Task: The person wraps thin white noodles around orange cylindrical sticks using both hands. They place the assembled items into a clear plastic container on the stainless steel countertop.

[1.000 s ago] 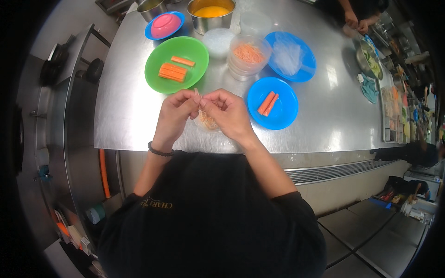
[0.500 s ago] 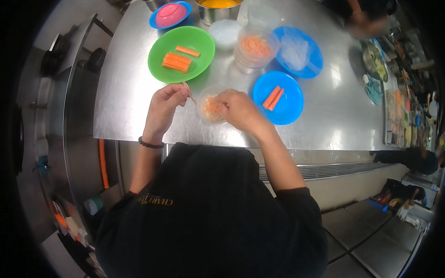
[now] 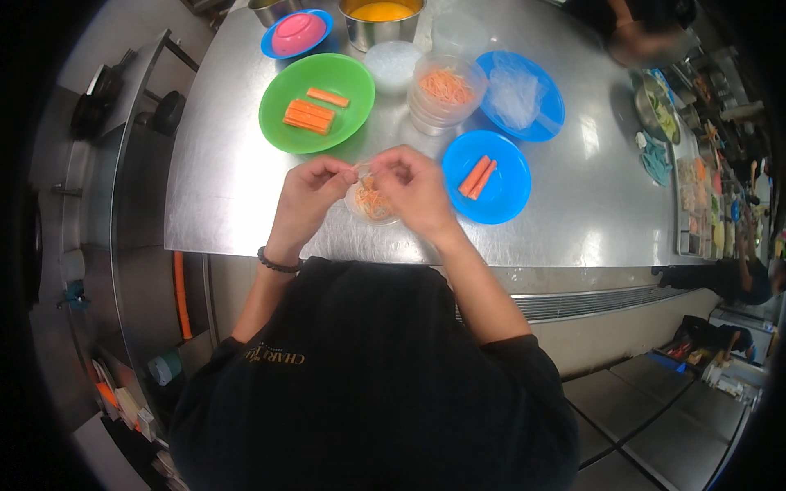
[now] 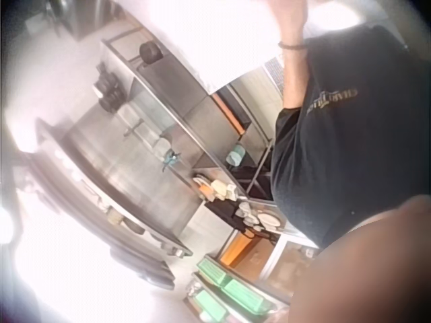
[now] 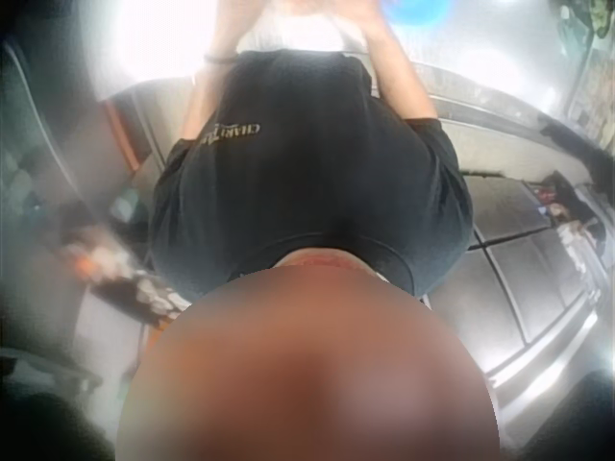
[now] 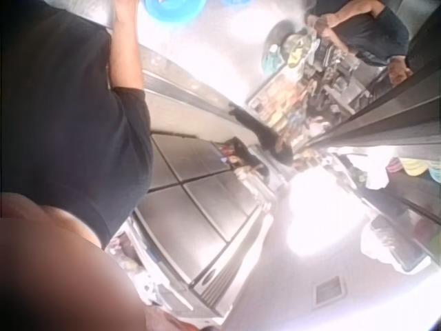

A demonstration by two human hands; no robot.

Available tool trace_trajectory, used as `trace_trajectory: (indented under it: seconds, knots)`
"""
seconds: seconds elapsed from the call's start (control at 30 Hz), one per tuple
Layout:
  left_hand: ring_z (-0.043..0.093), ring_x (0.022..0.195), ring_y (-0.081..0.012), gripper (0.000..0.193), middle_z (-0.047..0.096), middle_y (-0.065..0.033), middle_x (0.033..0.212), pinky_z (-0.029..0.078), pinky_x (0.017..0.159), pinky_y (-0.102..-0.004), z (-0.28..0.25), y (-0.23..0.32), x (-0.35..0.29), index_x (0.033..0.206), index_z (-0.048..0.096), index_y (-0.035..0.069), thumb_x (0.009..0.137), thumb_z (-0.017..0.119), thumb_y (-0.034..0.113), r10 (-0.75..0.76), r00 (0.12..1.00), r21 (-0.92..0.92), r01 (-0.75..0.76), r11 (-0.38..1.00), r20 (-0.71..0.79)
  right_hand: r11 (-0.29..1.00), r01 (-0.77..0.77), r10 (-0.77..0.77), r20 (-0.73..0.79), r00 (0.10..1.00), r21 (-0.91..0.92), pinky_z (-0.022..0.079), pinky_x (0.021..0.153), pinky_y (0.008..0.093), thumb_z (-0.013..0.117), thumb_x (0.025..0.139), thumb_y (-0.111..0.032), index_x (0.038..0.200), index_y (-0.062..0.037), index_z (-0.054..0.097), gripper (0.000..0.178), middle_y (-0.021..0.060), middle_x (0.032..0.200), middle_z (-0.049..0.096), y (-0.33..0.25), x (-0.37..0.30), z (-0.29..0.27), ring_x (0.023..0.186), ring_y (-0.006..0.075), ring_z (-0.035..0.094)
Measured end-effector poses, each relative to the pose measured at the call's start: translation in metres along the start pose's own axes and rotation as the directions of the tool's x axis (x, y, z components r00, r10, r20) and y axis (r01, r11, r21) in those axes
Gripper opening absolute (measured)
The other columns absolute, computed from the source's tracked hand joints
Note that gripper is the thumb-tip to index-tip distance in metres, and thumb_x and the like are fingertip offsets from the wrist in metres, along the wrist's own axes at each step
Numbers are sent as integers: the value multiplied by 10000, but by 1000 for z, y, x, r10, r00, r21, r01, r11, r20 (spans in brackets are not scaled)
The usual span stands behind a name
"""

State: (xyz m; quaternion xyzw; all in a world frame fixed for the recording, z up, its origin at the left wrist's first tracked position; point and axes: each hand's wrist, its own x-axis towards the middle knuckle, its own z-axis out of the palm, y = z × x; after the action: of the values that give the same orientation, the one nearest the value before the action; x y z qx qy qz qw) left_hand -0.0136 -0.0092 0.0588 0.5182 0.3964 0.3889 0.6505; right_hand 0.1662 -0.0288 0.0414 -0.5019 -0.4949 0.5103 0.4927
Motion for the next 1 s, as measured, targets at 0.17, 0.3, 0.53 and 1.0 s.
trace_trajectory:
  seconds: [0.17, 0.3, 0.53, 1.0]
  knots:
    - [520, 693, -77, 88, 625, -34, 814, 428, 665, -216, -16, 0, 2, 866, 607, -3, 854, 621, 83, 60, 998, -185, -55, 981, 18, 996, -24, 41, -200, 979, 86, 481, 610, 232, 546, 831, -5, 986, 11, 543, 156, 87, 868, 634, 18, 9, -45, 715, 120, 610]
    - [528, 690, -83, 80, 630, -42, 836, 437, 656, -225, -10, 2, 3, 869, 606, -4, 857, 618, 74, 17, 997, -113, -8, 994, 77, 978, -37, 36, 8, 999, 204, 478, 603, 232, 539, 825, 7, 973, 18, 542, 148, 83, 853, 633, -2, -6, -26, 705, 117, 609]
    - [562, 703, -84, 108, 643, -48, 825, 451, 637, -224, 3, 0, 2, 909, 639, -20, 847, 633, 68, 67, 996, 145, -76, 986, 65, 985, -95, 80, 110, 991, 141, 466, 631, 221, 602, 865, -59, 952, 17, 605, 116, 54, 834, 633, -16, -8, -1, 703, 85, 579]
    - [574, 790, -78, 84, 609, -24, 845, 465, 703, -219, 5, 3, 2, 912, 609, -22, 851, 626, 33, 108, 993, 139, -113, 984, 41, 998, 0, -5, 87, 996, 57, 435, 612, 192, 577, 901, -102, 927, 15, 597, 122, 10, 802, 606, -15, -8, 4, 687, 52, 536]
